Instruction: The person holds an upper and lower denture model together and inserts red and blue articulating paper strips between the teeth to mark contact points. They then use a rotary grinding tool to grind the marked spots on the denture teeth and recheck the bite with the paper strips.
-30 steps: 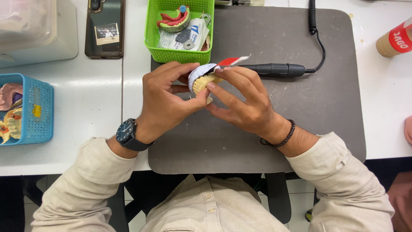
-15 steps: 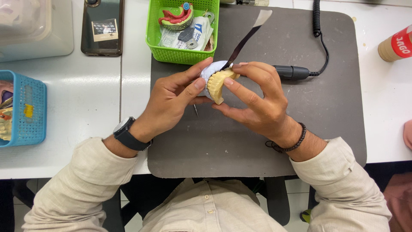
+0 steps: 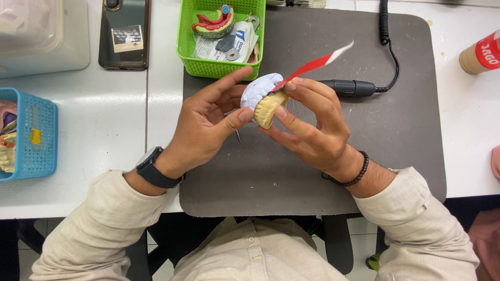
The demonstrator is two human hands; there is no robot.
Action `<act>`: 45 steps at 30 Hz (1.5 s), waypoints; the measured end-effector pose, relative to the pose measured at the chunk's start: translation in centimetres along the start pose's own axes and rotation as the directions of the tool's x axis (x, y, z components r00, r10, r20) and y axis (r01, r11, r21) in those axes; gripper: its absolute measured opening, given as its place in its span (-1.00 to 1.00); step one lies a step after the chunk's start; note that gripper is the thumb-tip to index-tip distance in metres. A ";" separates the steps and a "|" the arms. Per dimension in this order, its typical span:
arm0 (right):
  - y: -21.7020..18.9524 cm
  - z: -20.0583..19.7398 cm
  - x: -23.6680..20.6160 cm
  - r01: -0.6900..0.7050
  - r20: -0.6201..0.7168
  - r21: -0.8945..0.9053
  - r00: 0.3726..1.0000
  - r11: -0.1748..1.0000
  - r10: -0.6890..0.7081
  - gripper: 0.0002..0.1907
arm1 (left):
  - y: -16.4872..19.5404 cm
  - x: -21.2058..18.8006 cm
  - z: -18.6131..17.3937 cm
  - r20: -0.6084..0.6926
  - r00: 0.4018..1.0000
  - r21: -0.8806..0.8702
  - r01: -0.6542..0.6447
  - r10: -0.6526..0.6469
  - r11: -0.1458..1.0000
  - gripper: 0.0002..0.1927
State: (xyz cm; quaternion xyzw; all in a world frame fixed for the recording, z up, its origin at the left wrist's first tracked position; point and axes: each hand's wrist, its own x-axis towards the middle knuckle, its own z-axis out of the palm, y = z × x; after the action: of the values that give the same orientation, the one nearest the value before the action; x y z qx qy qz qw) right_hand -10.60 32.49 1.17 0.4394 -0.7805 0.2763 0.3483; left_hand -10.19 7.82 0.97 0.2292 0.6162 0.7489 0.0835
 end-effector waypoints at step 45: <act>-0.7 -2.3 1.1 -0.004 -0.004 0.368 1.000 0.930 0.006 -0.59 | 0.8 0.1 0.6 0.238 0.820 0.570 -0.551 0.520 0.609 -0.29</act>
State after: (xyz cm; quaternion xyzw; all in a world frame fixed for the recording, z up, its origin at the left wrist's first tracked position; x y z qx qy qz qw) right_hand -9.72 33.36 3.48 0.4944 -0.7152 0.4195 0.2610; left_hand -9.83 8.18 1.88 0.4349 0.7262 0.4898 -0.2086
